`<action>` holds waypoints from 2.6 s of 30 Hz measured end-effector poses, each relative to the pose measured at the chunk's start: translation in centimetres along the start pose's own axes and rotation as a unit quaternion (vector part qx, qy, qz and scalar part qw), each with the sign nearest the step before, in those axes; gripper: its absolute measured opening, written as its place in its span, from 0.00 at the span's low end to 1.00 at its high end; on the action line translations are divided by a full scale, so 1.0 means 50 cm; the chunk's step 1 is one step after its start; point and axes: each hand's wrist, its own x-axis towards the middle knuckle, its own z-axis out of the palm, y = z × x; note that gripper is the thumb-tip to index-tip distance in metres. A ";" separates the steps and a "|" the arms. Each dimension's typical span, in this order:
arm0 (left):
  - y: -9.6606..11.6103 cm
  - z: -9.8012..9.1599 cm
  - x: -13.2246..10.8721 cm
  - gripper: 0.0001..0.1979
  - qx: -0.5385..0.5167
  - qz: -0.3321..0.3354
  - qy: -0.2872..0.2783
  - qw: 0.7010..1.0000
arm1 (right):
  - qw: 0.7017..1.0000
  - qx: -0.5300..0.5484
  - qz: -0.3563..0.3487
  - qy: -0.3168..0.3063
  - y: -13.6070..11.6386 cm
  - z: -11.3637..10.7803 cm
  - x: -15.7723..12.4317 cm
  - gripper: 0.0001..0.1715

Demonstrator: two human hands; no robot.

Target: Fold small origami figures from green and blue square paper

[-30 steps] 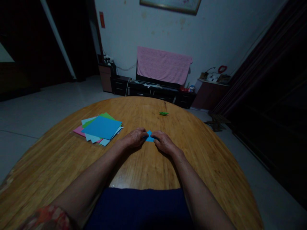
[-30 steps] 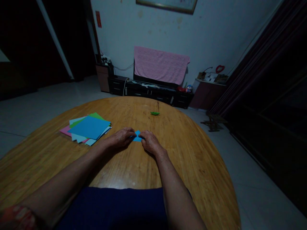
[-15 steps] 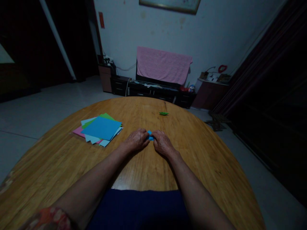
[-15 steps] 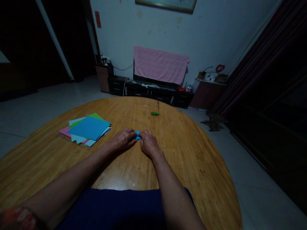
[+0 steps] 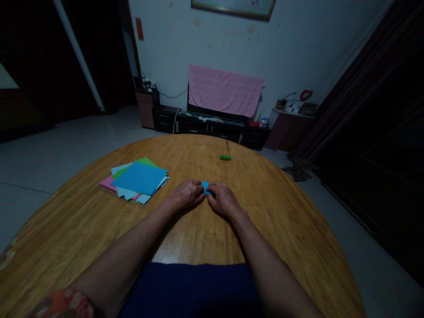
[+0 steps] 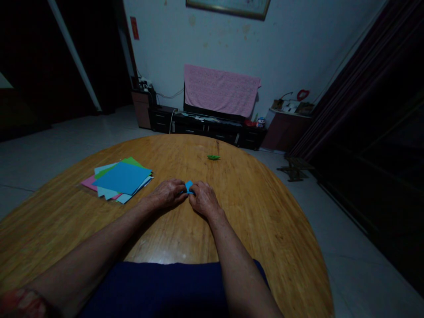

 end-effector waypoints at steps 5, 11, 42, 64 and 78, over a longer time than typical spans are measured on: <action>-0.013 0.001 -0.003 0.11 -0.039 0.007 0.009 0.999 | 1.000 0.004 0.016 0.003 0.004 -0.001 0.002 0.08; -0.034 0.010 0.006 0.13 -0.093 -0.002 0.011 0.996 | 0.999 0.053 0.007 0.012 0.025 -0.007 0.002 0.07; -0.028 0.002 0.010 0.14 -0.120 -0.040 0.009 0.992 | 0.985 0.151 0.078 0.008 0.091 -0.033 -0.022 0.05; -0.028 0.001 0.020 0.14 -0.119 -0.069 0.002 0.990 | 0.996 0.077 0.035 0.021 0.043 -0.002 0.002 0.08; -0.049 -0.031 -0.002 0.13 -0.220 -0.091 -0.022 0.971 | 0.992 0.061 0.081 0.069 0.039 0.038 0.017 0.09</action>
